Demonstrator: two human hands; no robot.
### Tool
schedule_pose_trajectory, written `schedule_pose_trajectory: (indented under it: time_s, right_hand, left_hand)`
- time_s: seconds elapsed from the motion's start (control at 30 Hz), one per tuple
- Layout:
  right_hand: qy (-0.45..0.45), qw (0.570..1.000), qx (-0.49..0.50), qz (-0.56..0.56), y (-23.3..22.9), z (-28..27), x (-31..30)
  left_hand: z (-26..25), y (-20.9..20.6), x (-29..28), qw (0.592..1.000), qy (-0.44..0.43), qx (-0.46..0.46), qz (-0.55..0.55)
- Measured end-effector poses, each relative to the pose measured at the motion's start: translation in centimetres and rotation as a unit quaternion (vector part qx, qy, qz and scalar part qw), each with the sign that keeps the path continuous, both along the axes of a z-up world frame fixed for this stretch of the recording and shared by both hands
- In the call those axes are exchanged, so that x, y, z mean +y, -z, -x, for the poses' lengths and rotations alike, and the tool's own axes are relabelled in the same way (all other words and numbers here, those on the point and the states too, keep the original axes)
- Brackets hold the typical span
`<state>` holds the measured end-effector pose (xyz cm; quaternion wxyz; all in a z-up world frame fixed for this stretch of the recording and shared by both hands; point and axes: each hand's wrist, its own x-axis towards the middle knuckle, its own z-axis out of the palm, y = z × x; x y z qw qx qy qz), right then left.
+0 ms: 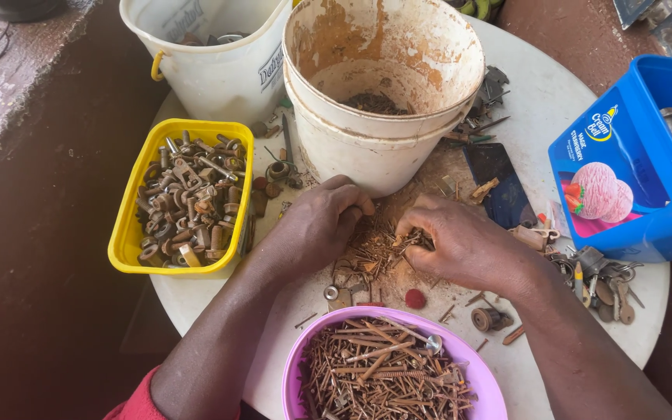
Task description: Sorting small metal pins and nails from a pile of debris into different containers
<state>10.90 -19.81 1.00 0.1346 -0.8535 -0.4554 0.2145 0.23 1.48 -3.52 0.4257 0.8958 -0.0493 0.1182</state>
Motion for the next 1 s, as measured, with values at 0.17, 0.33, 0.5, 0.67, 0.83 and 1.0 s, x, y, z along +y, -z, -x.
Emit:
schedule_pose_trajectory:
  time_s: [0.17, 0.33, 0.5, 0.67, 0.83, 1.0]
  right_hand:
    - [0.062, 0.986, 0.148, -0.052, 0.3, -2.2, -1.4]
    - [0.097, 0.951, 0.277, -0.099, 4.9, -5.8, -3.5]
    - [0.11, 0.912, 0.36, -0.166, 4.8, -5.9, -3.3]
    - [0.133, 0.894, 0.386, -0.186, 2.4, -4.5, -2.5]
    - [0.114, 0.865, 0.438, -0.219, 1.6, -4.4, -3.1]
    - [0.074, 0.893, 0.387, -0.218, -7.3, -1.1, -3.6]
  left_hand:
    - [-0.2, 0.2, 0.2, 1.0, 0.001, -0.001, 0.0]
    - [-0.2, 0.3, 0.3, 1.0, 0.001, 0.002, 0.008]
    - [0.1, -0.2, 0.3, 1.0, -0.005, 0.004, 0.0]
    - [0.1, -0.1, 0.3, 1.0, -0.001, 0.0, 0.007]
    - [0.2, -0.1, 0.4, 1.0, 0.001, -0.002, 0.013]
    - [0.1, 1.0, 0.7, 0.994, 0.023, -0.102, -0.01]
